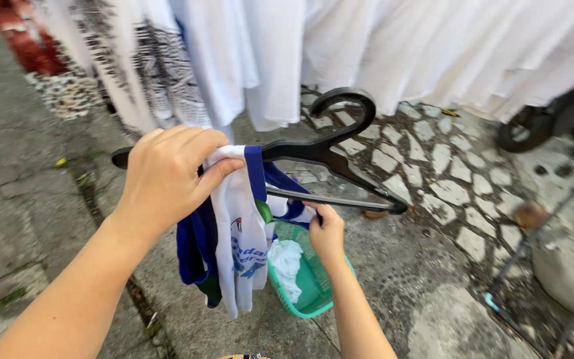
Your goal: Hanging white tank tops and a sports jersey on a clothesline using hangers.
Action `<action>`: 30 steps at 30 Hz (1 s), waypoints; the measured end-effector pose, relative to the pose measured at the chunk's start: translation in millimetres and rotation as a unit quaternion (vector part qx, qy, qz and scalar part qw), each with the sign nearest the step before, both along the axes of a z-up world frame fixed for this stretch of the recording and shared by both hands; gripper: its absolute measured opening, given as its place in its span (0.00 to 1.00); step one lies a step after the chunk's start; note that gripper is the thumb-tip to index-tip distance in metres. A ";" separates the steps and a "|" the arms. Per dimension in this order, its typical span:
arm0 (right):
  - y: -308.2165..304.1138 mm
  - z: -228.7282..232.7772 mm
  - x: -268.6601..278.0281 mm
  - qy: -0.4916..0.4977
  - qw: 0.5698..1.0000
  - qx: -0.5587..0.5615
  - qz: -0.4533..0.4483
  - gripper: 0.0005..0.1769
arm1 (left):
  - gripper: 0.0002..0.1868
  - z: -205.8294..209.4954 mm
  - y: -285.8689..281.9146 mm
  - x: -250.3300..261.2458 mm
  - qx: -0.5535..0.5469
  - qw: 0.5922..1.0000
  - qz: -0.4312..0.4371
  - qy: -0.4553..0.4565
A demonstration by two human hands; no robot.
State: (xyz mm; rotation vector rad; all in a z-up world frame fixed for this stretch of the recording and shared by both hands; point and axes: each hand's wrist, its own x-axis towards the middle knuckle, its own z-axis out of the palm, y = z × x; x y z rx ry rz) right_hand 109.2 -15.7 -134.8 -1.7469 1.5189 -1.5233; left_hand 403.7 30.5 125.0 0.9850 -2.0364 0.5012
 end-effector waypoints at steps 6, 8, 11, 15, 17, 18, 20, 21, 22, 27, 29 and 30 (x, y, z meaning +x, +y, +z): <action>47.3 38.6 -126.8 -0.091 0.992 0.040 -0.079 0.30 | 0.16 -8.1 -11.2 -76.6 -0.001 0.999 -0.050 -0.005; 69.9 49.3 -168.5 -0.117 0.987 0.060 -0.092 0.35 | 0.16 -7.0 -10.0 -107.5 0.014 0.997 -0.072 0.006; 109.2 73.4 -217.5 -0.112 0.981 0.082 -0.138 0.37 | 0.15 -3.8 -11.0 -154.1 0.014 0.994 -0.105 0.006; 155.6 90.3 -283.3 -0.111 0.976 0.068 -0.175 0.33 | 0.16 7.2 -14.3 -208.1 0.009 0.989 -0.146 0.002; 182.7 96.8 -317.9 -0.123 0.966 0.063 -0.218 0.24 | 0.16 8.6 -13.7 -234.2 -0.016 0.988 -0.152 -0.017; 191.2 100.8 -334.8 -0.126 0.964 0.063 -0.227 0.24 | 0.16 9.3 -14.0 -248.4 -0.015 0.987 -0.161 -0.020; 210.6 109.0 -368.0 -0.060 0.971 0.048 -0.225 0.23 | 0.15 11.1 -14.6 -277.2 -0.048 0.983 -0.170 -0.042; 222.6 116.2 -380.3 -0.063 0.969 0.049 -0.234 0.23 | 0.15 12.2 -11.0 -291.9 -0.048 0.981 -0.180 -0.044; 234.6 123.5 -392.5 -0.043 0.967 0.055 -0.246 0.26 | 0.14 13.3 -7.4 -306.6 -0.064 0.979 -0.185 -0.055; 278.4 148.4 -439.1 0.005 0.951 0.057 -0.303 0.32 | 0.12 8.2 1.6 -379.9 -0.108 0.966 -0.220 -0.077; 293.5 164.1 -443.9 0.078 0.939 0.021 -0.335 0.31 | 0.12 2.7 7.0 -406.1 -0.108 0.969 -0.199 -0.096; 298.2 172.4 -443.2 0.077 0.936 0.023 -0.344 0.31 | 0.12 -2.1 8.5 -420.0 -0.109 0.967 -0.208 -0.096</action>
